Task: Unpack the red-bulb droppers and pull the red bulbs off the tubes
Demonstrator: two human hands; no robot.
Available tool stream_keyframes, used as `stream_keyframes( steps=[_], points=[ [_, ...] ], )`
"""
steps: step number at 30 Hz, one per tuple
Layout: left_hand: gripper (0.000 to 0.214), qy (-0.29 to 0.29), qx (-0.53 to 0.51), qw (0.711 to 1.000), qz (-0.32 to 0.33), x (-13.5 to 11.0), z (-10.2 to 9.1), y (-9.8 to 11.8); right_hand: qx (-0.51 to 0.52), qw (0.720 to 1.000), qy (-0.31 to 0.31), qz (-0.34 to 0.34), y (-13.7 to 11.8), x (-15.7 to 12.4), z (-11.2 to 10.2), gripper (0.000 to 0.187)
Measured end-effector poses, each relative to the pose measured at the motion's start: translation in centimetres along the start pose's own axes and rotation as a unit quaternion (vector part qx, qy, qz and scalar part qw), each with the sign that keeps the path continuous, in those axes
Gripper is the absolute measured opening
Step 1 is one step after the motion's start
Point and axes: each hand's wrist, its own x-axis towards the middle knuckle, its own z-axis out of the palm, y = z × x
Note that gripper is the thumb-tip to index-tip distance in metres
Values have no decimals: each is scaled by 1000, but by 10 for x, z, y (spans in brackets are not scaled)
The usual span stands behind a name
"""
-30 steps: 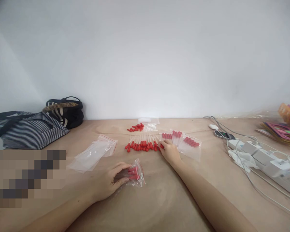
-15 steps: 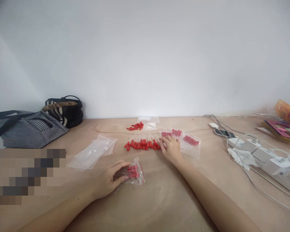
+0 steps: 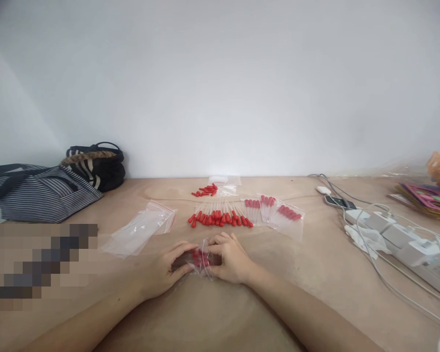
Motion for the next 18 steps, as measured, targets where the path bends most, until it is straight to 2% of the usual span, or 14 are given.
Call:
stream_keyframes(
  steps=[4, 10, 18],
  points=[
    [39, -15, 14, 1000, -21, -2, -4, -1, -21, 999, -25, -6, 0, 0, -2, 35],
    [41, -46, 9, 998, -36, -3, -7, -5, -5, 999, -52, -9, -1, 6, -3, 43],
    [40, -43, -7, 999, -27, -2, -5, -5, 24, 999, -38, -8, -6, 3, 1, 36]
  ],
)
